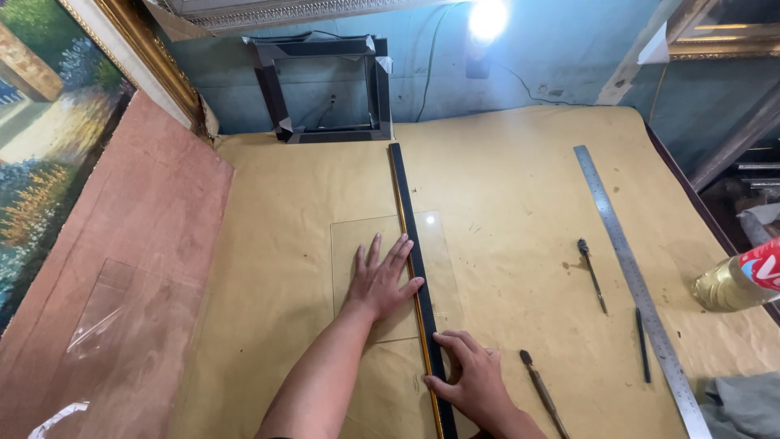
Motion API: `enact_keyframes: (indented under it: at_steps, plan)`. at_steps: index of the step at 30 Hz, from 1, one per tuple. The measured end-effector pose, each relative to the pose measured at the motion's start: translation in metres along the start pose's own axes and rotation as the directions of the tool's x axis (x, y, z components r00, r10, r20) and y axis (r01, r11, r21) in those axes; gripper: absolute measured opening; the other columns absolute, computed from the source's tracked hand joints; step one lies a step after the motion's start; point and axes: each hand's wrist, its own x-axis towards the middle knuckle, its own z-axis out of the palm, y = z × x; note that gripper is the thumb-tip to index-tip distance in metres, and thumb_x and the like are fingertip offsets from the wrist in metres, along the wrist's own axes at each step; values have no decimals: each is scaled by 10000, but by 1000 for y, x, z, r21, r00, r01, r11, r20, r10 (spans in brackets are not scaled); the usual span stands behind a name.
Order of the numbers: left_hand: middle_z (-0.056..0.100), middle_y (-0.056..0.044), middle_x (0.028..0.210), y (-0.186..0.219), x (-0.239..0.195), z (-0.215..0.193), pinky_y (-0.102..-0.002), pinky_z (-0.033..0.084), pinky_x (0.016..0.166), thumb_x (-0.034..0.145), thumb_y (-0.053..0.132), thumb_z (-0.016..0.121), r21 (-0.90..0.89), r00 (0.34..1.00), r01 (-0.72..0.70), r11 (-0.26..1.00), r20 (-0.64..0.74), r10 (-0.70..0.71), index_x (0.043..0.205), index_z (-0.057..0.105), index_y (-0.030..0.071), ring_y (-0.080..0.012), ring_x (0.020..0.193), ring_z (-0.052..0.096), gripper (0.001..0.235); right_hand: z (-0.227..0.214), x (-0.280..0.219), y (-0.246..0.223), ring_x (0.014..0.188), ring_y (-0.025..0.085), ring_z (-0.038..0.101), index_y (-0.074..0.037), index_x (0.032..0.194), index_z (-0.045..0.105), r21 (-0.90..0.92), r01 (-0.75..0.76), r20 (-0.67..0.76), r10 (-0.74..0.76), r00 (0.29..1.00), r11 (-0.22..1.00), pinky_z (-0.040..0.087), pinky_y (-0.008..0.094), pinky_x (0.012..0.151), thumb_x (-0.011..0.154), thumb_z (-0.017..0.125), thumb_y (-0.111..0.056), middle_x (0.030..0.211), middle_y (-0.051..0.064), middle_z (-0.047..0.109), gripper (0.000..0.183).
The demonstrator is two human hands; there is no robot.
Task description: Measuring and scoring a glass pane using a metal ruler, a pen, and a glass cutter on a workbench.
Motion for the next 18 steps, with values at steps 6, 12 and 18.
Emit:
enact_keyframes:
  at_steps: [6,12,18]
  plan:
    - [104,80,1458,3,-2,-6,-561,34,1029,798,584,242,-29,1000,9,1000,22,-8,1384,156,193,-343,1330,28,709,-2,-1,-1,1001,63,559,-295,1126,545,22,-5,21,4,1000,1000,317,352,813,589,724,-416,1126,-136,538,578]
    - [107,79,1457,1,-1,-3,-566,45,1025,802,586,252,-12,1000,1,1000,10,-1,1383,161,190,-347,1326,46,709,-3,-1,-3,1023,62,553,-295,1125,555,24,-8,12,8,1000,1000,318,340,816,579,732,-410,1127,-134,548,586]
    - [122,82,1455,1,2,-7,-573,61,1019,788,596,266,-20,1000,9,1000,28,-9,1378,180,200,-360,1320,75,716,-2,0,-3,983,73,563,-293,1126,550,13,-2,8,2,1000,1000,331,356,808,578,728,-392,1123,-137,540,585]
